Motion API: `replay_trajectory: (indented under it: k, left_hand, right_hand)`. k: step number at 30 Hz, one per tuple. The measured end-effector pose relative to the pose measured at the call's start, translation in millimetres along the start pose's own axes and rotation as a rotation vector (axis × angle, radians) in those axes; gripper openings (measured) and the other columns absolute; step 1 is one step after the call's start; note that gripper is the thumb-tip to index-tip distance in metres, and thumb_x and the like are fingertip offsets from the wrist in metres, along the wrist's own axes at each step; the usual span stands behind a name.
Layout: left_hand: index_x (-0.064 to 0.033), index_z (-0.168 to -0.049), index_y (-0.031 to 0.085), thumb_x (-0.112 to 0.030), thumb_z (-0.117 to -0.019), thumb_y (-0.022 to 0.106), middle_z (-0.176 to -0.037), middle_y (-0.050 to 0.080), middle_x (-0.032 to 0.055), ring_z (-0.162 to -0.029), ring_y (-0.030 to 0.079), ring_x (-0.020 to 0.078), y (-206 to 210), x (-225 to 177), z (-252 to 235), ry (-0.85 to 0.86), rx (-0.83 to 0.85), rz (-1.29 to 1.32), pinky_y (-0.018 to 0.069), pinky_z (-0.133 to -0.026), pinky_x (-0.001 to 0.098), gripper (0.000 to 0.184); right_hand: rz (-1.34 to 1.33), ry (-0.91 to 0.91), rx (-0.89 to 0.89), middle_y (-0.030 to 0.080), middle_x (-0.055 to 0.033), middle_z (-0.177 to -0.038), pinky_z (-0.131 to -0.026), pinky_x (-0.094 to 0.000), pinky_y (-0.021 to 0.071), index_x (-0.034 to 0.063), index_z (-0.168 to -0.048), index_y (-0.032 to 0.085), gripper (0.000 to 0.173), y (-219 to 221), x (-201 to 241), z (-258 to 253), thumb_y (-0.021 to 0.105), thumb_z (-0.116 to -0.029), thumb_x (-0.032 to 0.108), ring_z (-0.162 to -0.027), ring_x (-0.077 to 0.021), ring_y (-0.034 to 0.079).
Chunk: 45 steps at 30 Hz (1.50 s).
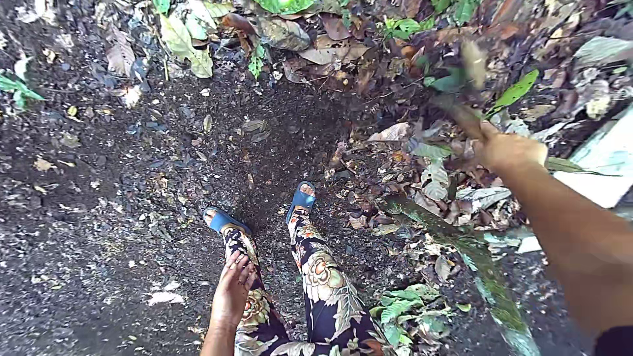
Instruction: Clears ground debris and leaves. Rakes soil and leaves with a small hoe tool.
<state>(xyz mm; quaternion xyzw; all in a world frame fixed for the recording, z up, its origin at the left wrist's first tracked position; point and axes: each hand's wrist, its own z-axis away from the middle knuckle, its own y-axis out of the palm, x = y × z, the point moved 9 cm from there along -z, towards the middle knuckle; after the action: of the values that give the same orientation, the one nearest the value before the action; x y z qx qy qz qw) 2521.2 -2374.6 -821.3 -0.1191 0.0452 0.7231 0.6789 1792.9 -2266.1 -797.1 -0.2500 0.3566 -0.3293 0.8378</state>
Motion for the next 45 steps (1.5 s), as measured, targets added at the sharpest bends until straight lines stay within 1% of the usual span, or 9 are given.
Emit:
replay_trajectory:
  k: [4, 10, 14, 20, 24, 30, 37, 40, 45]
  left_hand:
    - [-0.0142, -0.148, 0.048, -0.025, -0.1075, 0.040, -0.125, 0.068, 0.0084, -0.099, 0.070, 0.0198, 24, 5, 1, -0.010, 0.045, -0.057, 0.0588, -0.085, 0.0372, 0.042]
    - [-0.0126, -0.148, 0.046, -0.023, -0.1062, 0.041, -0.124, 0.068, 0.0097, -0.100, 0.071, 0.0210, 34, -8, 12, 0.037, 0.045, -0.144, 0.0597, -0.084, 0.0379, 0.043]
    - [-0.0129, -0.148, 0.045, -0.023, -0.1046, 0.039, -0.121, 0.069, 0.0071, -0.096, 0.071, 0.0178, 16, -22, 14, 0.080, 0.002, -0.201, 0.0605, -0.081, 0.0347, 0.045]
    - [-0.0123, -0.148, 0.044, -0.022, -0.1057, 0.040, -0.119, 0.067, 0.0066, -0.095, 0.070, 0.0168, 16, -3, 7, 0.043, -0.059, -0.235, 0.0586, -0.082, 0.0344, 0.044]
    - [-0.0125, -0.148, 0.045, -0.022, -0.1051, 0.041, -0.123, 0.067, 0.0076, -0.101, 0.070, 0.0191, 47, 10, 14, 0.006, 0.027, -0.271, 0.0585, -0.086, 0.0376, 0.044]
    - [-0.0112, -0.148, 0.045, -0.021, -0.1044, 0.042, -0.122, 0.068, 0.0087, -0.100, 0.070, 0.0196, 66, 17, 14, -0.016, 0.065, -0.363, 0.0588, -0.088, 0.0380, 0.044]
    - [-0.0084, -0.147, 0.046, -0.019, -0.1035, 0.043, -0.125, 0.067, 0.0094, -0.101, 0.069, 0.0197, 71, 11, 16, -0.007, 0.036, -0.533, 0.0585, -0.087, 0.0370, 0.045]
    - [-0.0083, -0.146, 0.046, -0.018, -0.1044, 0.041, -0.123, 0.067, 0.0085, -0.098, 0.070, 0.0180, 81, 10, 18, 0.003, 0.019, -0.594, 0.0584, -0.085, 0.0349, 0.043]
    - [-0.0089, -0.145, 0.048, -0.019, -0.1041, 0.043, -0.121, 0.069, 0.0082, -0.097, 0.071, 0.0183, 97, 5, 24, 0.029, 0.040, -0.644, 0.0603, -0.082, 0.0345, 0.042]
  right_hand:
    - [-0.145, -0.142, 0.017, 0.064, -0.0387, -0.116, -0.078, -0.0799, 0.0448, 0.0290, -0.164, 0.028, 0.059, 24, 25, 71, 0.046, -0.1086, 0.043, -0.101, -0.0633, 0.061]
    - [-0.045, -0.641, 0.348, 0.059, -0.0295, -0.134, -0.098, -0.0677, 0.0455, 0.0438, -0.160, 0.031, 0.054, 180, 176, 135, 0.047, -0.1085, 0.039, -0.118, -0.0501, 0.060]
    - [0.088, -0.670, 0.371, 0.060, -0.0306, -0.133, -0.095, -0.0709, 0.0461, 0.0466, -0.159, 0.032, 0.060, 218, 137, 86, 0.053, -0.1063, 0.025, -0.117, -0.0530, 0.059]
    - [0.189, -0.235, 0.204, 0.059, -0.0399, -0.124, -0.080, -0.0785, 0.0456, 0.0310, -0.159, 0.038, 0.063, 129, -26, 0, 0.058, -0.1023, 0.015, -0.108, -0.0635, 0.058]
    - [-0.149, -0.017, 0.186, 0.059, -0.0408, -0.128, -0.085, -0.0824, 0.0414, 0.0213, -0.161, 0.035, 0.060, 105, -62, 17, 0.053, -0.1066, 0.036, -0.114, -0.0641, 0.057]
    - [-1.427, 0.203, 0.452, 0.060, -0.0104, -0.103, -0.059, -0.0350, 0.0536, 0.0140, -0.155, 0.032, 0.071, 226, -24, 179, 0.068, -0.0944, 0.024, -0.069, -0.0171, 0.059]
    - [-1.799, 0.985, 0.551, 0.056, -0.0044, -0.078, -0.051, -0.0280, 0.0526, 0.0032, -0.115, 0.052, 0.018, 372, 6, 324, 0.047, -0.1081, 0.019, -0.055, -0.0119, 0.055]
    - [-1.888, 1.312, 0.438, 0.051, -0.0039, -0.073, -0.051, -0.0273, 0.0510, 0.0040, -0.109, 0.049, 0.016, 416, 21, 303, 0.046, -0.1073, 0.020, -0.053, -0.0118, 0.052]
    - [-2.246, 1.331, 0.270, 0.049, -0.0057, -0.090, -0.060, -0.0261, 0.0505, 0.0062, -0.122, 0.045, 0.016, 404, 72, 174, 0.043, -0.1064, 0.011, -0.067, -0.0117, 0.052]
